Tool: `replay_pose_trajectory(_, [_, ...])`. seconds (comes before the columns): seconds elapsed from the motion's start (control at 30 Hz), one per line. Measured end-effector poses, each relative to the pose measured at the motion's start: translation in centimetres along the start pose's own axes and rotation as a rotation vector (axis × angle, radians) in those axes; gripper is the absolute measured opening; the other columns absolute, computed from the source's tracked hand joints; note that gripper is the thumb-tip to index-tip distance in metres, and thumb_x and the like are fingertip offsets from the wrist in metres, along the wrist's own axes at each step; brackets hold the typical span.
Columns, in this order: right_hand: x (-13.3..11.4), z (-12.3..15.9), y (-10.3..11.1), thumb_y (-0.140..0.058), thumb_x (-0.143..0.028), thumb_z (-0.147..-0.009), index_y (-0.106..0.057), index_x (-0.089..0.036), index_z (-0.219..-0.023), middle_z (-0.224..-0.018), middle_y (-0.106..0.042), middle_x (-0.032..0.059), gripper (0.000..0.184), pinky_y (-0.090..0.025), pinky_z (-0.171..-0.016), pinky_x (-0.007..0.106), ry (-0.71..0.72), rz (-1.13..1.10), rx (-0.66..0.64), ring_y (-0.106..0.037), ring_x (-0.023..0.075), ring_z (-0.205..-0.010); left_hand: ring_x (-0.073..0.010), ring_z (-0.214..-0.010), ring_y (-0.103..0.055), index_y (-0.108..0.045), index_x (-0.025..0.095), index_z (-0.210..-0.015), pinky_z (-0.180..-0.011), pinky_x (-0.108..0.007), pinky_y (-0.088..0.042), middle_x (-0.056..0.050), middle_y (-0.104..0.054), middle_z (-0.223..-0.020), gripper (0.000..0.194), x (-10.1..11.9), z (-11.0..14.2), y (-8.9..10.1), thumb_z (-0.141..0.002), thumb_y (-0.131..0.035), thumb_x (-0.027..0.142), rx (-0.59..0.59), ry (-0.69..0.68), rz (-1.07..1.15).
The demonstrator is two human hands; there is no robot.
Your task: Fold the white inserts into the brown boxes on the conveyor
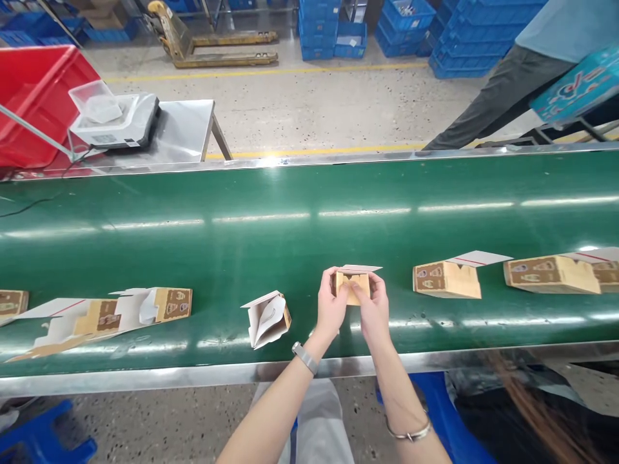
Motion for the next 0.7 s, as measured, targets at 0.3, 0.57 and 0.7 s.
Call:
replay_pose_trajectory(0.3, [0.0,-2.0,0.9,-0.079,-0.048,-0.066,-0.056,-0.022,-0.115,-0.119,-0.066,0.0088,0.060,-0.051,-0.096,0.044,-0.002,-0.036,-0.033,-0.065,0.0264,-0.110,-0.0255,-0.134,-0.056,-0.048,0.023,-0.136,-0.115,-0.045,-0.044,-0.012,-0.056,-0.145,0.048,-0.1,-0.9,-2.0,-0.091,-0.064,0.027,-0.101,-0.006,-0.018])
replay_pose_trajectory(0.57, [-5.8,6.6,2.9,-0.061,-0.034,-0.091,-0.060,-0.022,-0.127,-0.129,-0.063,0.0134,0.038,-0.047,-0.105,0.051,0.546,0.449,0.063,-0.060,0.0284,-0.120,-0.0251,-0.114,-0.066,-0.056,0.034,-0.127,-0.098,-0.043,-0.057,-0.007,-0.065,-0.120,0.041,6.3,13.9,5.4,-0.090,-0.065,0.019,-0.112,-0.542,-0.483])
replay_pose_trajectory(0.7, [-2.7,10.4,-4.1,-0.063,-0.030,-0.091,-0.042,-0.027,-0.150,-0.149,-0.055,0.0119,0.063,-0.050,-0.108,0.048,0.411,0.452,-0.584,-0.056,0.0284,-0.134,-0.0306,-0.132,-0.053,-0.049,0.029,-0.136,-0.104,-0.050,-0.053,-0.011,-0.054,-0.136,0.049,3.8,15.6,14.3,-0.090,-0.066,0.025,0.295,-0.381,-0.645])
Point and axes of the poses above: each hand's wrist, its own z-axis away from the middle knuckle, its own y-axis out of the back of the hand, x = y × z, the point moved 8 cm from there along -z, towards the middle knuckle
